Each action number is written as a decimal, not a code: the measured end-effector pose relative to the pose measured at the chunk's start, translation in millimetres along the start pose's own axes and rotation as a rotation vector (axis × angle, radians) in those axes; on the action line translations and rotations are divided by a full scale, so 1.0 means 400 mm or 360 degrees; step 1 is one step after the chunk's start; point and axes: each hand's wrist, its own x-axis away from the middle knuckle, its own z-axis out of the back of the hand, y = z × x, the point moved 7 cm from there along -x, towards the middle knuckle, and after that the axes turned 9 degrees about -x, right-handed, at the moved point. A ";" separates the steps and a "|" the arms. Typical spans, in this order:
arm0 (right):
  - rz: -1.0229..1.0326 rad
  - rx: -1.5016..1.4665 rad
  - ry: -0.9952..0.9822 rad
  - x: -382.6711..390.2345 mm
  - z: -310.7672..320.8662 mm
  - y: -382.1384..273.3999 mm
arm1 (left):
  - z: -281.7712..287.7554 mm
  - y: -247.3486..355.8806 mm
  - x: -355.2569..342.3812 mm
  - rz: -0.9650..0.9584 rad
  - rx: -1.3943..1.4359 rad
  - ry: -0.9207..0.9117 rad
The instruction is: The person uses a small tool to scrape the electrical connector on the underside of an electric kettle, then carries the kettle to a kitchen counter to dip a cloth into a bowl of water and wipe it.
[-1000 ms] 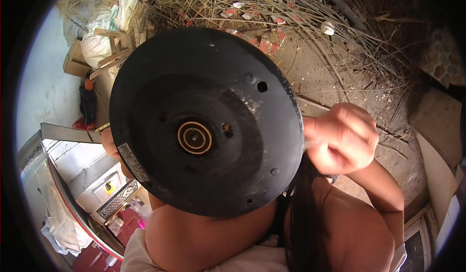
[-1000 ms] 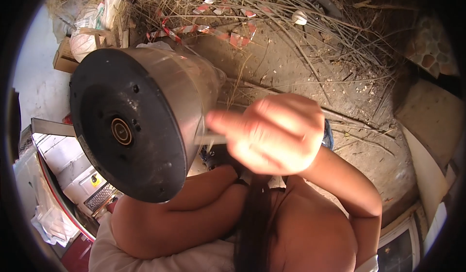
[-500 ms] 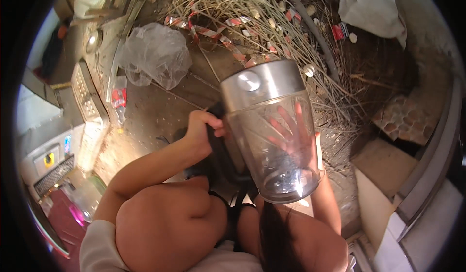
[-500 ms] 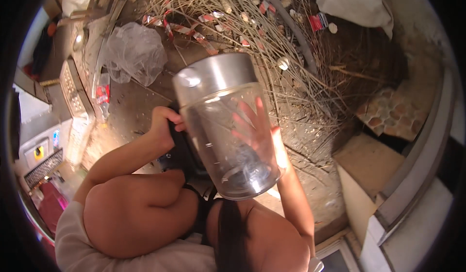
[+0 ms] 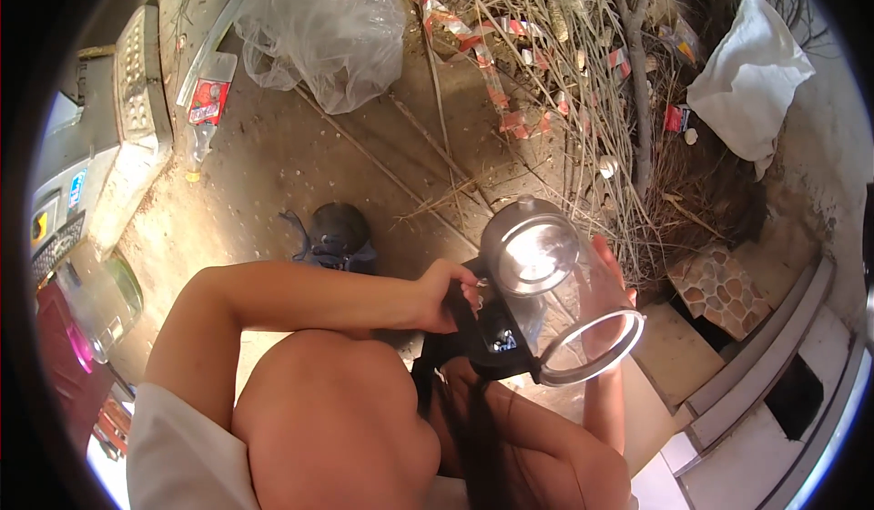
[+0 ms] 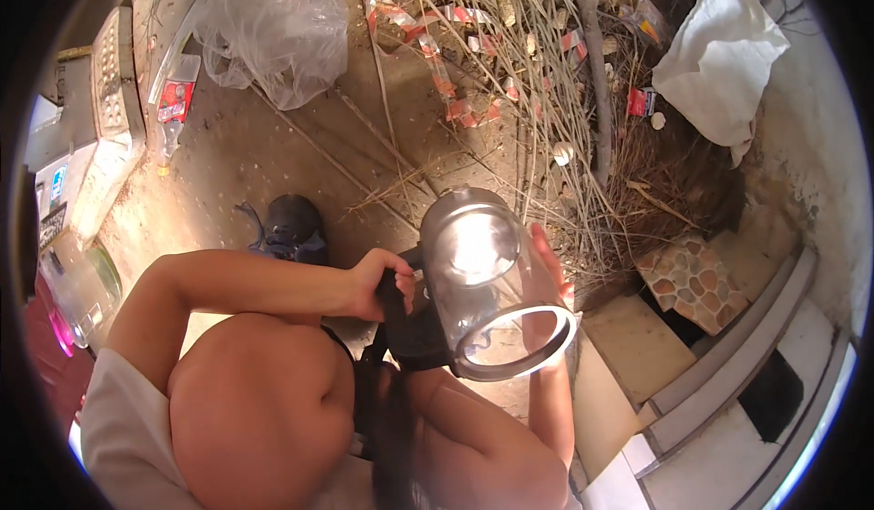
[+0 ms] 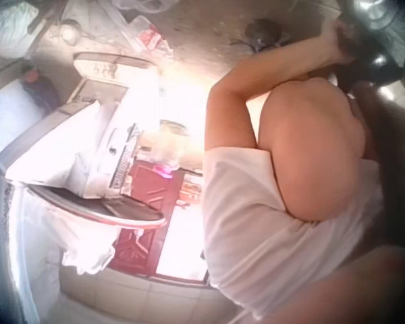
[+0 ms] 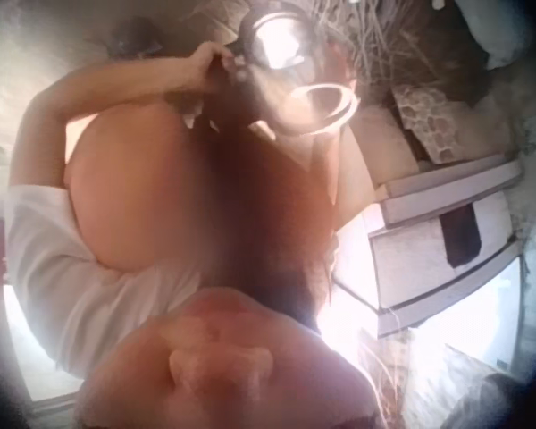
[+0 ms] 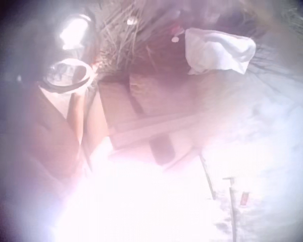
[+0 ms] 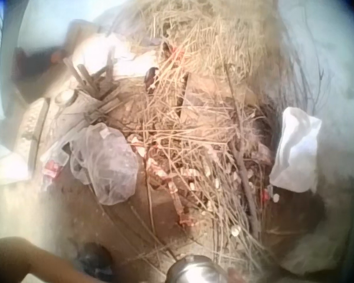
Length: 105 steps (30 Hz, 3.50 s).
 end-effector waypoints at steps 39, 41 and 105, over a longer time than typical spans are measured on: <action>-0.0482 -0.0263 -0.0288 -0.215 -0.096 0.170 | 0.125 0.170 0.073 -0.0389 0.0125 0.0245; -0.0599 -0.0237 -0.0208 -0.169 -0.056 0.150 | 0.049 0.183 0.137 -0.0569 -0.0046 0.0257; -0.0445 0.0124 0.2055 1.720 -0.676 -0.440 | -1.180 -1.133 1.530 -0.2337 -0.3042 0.0459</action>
